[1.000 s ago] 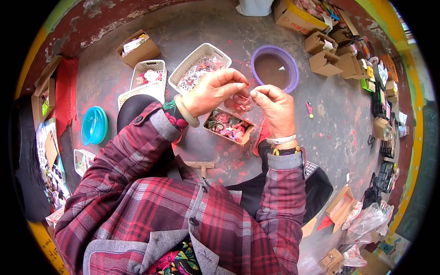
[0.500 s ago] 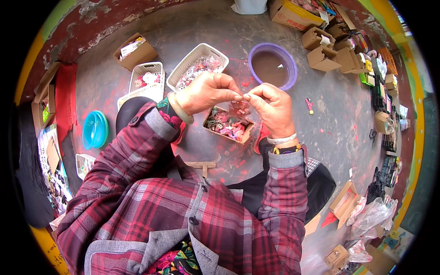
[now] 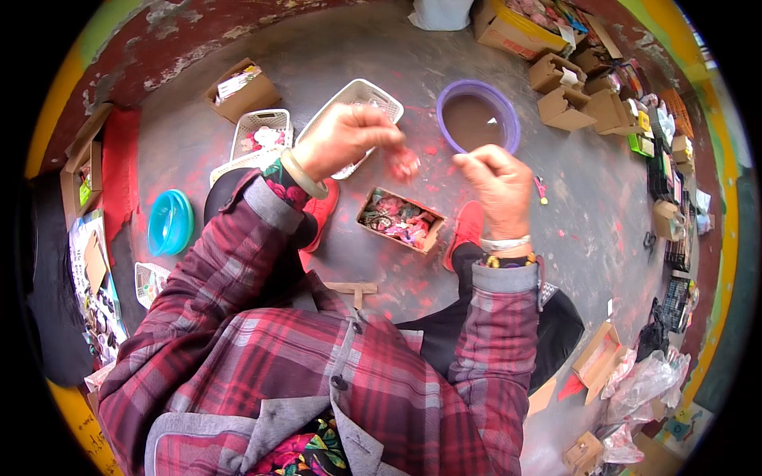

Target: The person sits on the floor and wraps small decorative items, such as flowers and figurines, in clear plastic bags. They pick items from a white basket, seal the bags, and place the wrapped items into a cardboard box.

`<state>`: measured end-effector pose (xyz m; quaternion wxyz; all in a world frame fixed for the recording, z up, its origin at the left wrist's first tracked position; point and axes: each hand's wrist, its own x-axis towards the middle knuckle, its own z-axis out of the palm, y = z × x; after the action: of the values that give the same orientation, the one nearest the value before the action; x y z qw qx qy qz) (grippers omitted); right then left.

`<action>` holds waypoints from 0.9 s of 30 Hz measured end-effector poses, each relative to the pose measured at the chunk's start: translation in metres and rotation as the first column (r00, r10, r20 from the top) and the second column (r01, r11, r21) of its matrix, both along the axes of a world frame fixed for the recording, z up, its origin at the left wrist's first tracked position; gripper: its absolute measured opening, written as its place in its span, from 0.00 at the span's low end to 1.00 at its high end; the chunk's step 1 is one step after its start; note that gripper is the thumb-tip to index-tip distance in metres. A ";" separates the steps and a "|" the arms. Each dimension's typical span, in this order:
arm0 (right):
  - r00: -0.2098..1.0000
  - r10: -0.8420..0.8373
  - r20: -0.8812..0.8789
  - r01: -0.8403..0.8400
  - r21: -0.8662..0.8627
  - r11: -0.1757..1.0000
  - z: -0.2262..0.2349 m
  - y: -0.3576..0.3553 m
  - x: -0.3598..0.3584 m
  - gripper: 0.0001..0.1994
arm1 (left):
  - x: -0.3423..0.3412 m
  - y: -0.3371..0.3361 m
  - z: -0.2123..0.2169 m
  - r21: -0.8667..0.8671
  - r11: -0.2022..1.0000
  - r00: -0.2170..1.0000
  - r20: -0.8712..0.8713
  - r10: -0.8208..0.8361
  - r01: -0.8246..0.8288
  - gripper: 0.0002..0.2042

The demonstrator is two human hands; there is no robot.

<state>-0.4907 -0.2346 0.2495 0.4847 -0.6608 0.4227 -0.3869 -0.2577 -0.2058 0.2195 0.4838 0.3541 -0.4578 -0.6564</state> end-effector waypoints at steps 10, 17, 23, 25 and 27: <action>0.992 -0.088 -0.085 0.088 -0.005 0.996 0.014 0.012 -0.036 0.10 | 0.076 -0.017 -0.033 -0.078 0.750 0.620 0.511 0.595 -0.656 0.05; 0.983 -0.020 -0.181 0.033 0.068 0.997 -0.001 0.012 -0.024 0.11 | 0.124 -0.033 -0.207 -0.128 0.491 0.206 0.796 0.569 -0.861 0.08; 0.978 0.026 -0.206 0.000 0.123 0.992 -0.009 0.005 -0.010 0.10 | 0.116 -0.013 -0.310 0.121 0.327 0.249 0.887 0.387 -0.937 0.10; 0.976 0.039 -0.214 -0.009 0.139 0.990 -0.012 0.003 -0.004 0.10 | 0.111 -0.020 -0.322 0.275 0.237 0.363 0.726 0.585 -0.932 0.06; 0.961 0.015 -0.277 0.026 0.141 0.990 -0.013 0.002 -0.011 0.10 | 0.068 -0.042 -0.295 0.391 0.201 0.391 0.500 0.773 -0.898 0.04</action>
<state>-0.5018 -0.2328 0.2369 0.4658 -0.6708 0.5150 -0.2604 -0.1893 -0.2476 -0.0759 0.5697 0.7411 0.0052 -0.3552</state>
